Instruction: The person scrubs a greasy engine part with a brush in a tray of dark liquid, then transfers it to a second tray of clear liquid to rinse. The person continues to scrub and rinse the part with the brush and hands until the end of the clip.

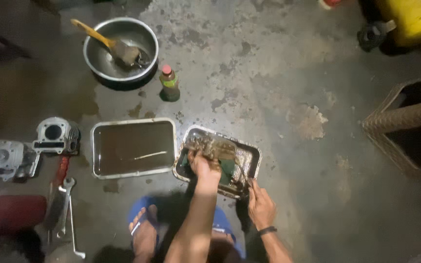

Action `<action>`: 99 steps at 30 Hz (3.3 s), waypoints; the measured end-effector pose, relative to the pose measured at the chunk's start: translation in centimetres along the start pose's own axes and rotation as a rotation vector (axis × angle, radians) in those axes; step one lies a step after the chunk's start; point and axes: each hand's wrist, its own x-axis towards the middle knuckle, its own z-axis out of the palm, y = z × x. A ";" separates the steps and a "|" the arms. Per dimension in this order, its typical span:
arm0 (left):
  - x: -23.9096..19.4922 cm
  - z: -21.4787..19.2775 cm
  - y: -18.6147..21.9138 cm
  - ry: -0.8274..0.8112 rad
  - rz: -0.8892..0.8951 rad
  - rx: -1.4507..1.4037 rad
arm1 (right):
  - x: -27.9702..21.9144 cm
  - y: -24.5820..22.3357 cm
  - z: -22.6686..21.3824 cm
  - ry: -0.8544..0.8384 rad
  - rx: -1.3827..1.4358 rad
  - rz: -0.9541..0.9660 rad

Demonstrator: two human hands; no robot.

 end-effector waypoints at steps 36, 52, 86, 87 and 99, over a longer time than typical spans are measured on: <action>5.4 -3.0 1.4 0.190 -0.021 0.148 | 2.3 -6.4 -4.1 -0.420 0.044 0.360; 7.2 -6.4 -2.3 -0.001 0.458 0.216 | 2.4 -3.4 -4.0 -0.489 -0.208 0.163; 9.2 -6.6 0.1 0.020 0.563 0.920 | 6.7 -12.9 -8.0 -0.307 -0.332 -0.275; 8.1 -6.3 0.2 0.014 0.510 0.870 | 6.1 -12.4 -9.0 -0.358 -0.298 -0.275; 9.9 -6.3 0.0 -0.029 0.494 0.887 | 7.1 -14.5 -9.2 -0.400 -0.367 -0.276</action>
